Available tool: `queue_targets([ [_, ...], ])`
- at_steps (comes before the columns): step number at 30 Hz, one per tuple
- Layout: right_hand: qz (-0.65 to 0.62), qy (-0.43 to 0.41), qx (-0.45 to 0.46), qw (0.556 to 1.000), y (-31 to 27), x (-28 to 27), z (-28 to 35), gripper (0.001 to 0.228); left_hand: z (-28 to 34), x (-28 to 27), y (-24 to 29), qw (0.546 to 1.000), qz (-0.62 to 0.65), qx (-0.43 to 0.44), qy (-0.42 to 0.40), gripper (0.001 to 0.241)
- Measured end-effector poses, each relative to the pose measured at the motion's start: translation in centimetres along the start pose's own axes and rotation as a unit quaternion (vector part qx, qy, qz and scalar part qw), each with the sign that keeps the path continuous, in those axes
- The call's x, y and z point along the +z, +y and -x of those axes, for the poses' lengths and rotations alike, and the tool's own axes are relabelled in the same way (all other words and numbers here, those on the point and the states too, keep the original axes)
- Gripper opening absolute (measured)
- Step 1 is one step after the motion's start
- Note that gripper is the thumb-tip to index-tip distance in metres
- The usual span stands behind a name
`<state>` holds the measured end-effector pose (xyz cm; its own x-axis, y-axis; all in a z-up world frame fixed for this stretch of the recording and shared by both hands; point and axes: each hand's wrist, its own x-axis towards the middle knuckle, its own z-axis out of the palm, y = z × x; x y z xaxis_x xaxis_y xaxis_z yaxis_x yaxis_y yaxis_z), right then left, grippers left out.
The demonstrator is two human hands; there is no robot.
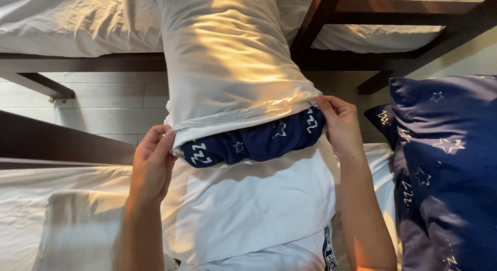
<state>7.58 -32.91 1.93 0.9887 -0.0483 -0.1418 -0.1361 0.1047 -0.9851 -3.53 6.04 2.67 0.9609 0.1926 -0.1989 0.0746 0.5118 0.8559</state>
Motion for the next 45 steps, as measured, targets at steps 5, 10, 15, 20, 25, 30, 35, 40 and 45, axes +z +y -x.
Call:
queue_targets([
  [5,0.103,0.031,-0.004,0.994,-1.2,0.9,0.8,0.026,-0.6,2.5,1.5,0.995,-0.078,-0.01,-0.068,0.027],
  [10,0.174,0.035,-0.076,0.981,-1.9,1.9,1.5,0.023,-0.2,4.2,1.9,0.946,-0.29,0.136,-0.056,0.028],
  [15,0.312,0.073,-0.26,0.911,-3.5,3.8,3.7,0.023,0.1,3.6,2.1,0.96,-0.229,0.162,-0.002,0.016],
  [20,0.373,0.059,-0.33,0.865,-5.3,5.5,5.7,0.022,2.2,4.8,3.3,0.937,-0.314,0.154,0.028,0.017],
  [25,0.392,0.018,-0.349,0.851,-5.5,6.9,5.8,0.018,3.9,6.0,3.1,0.936,-0.32,0.145,0.017,0.016],
  [30,0.427,-0.074,-0.384,0.815,-5.3,9.4,4.7,0.025,8.0,4.8,1.7,0.939,-0.322,0.116,0.03,0.016],
  [35,0.427,-0.094,-0.376,0.817,-5.0,9.8,3.8,0.026,10.3,4.6,-0.2,0.942,-0.314,0.114,0.044,0.016],
  [40,0.422,-0.08,-0.381,0.819,-4.4,10.1,3.5,0.027,10.1,-2.3,-2.8,0.929,-0.346,0.13,0.023,0.016],
  [45,0.378,-0.106,-0.357,0.847,-3.8,9.4,3.6,0.027,12.9,-13.3,-6.0,0.923,-0.363,0.129,-0.008,0.016],
])
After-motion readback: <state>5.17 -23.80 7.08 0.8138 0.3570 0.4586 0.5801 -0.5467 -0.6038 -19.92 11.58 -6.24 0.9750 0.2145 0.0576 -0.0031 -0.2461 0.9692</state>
